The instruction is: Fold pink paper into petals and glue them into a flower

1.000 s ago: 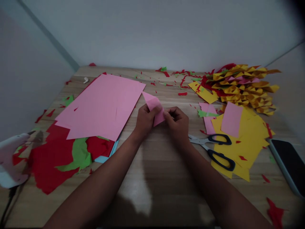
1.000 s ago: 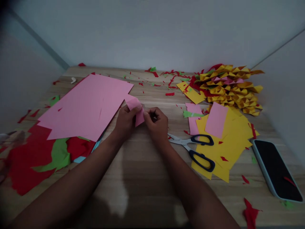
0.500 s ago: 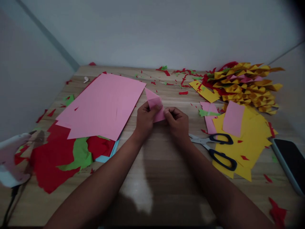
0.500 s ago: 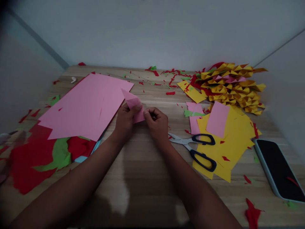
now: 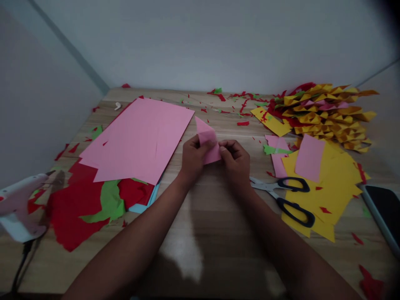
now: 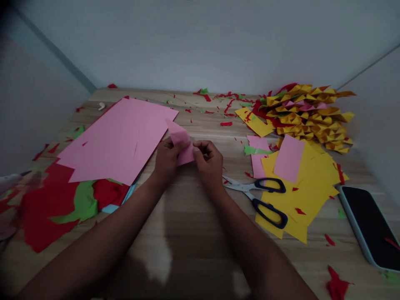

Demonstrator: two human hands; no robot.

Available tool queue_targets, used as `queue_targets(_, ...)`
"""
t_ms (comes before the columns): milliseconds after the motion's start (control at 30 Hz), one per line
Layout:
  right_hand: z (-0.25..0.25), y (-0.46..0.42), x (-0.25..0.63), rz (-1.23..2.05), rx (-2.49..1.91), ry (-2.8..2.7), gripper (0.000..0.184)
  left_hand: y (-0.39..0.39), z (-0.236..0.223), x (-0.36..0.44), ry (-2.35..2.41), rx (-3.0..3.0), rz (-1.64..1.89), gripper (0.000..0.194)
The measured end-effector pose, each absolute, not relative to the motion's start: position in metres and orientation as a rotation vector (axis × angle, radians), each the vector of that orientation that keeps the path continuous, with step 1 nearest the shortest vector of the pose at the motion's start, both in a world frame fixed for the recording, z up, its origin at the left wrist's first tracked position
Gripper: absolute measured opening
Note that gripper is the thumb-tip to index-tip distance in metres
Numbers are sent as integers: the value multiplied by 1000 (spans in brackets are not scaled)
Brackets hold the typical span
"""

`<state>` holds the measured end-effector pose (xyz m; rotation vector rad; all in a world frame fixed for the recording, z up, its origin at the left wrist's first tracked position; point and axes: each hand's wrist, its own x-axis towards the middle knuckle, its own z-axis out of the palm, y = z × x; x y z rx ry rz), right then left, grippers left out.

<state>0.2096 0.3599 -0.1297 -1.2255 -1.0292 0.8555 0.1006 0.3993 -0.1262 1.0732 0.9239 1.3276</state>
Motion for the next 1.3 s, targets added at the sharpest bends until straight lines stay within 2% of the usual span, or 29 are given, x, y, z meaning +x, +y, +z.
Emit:
queue_targets(400,-131,361,213,702,-1217,-1054,11,397,-130,103,918,1250,1276,24)
queue_targets(767,-129,360,214,690,-1228,-1049,12,397,-127,103,973,1275,1216,32)
queue_targets(1067,-129,360,213,713,-1287,-1060,13,395,-128,107,950,1131,1309,25)
queue_targets(1300,-127,359,211,731,-1305,-1082,14,397,-132,106,982,1044,1391,30)
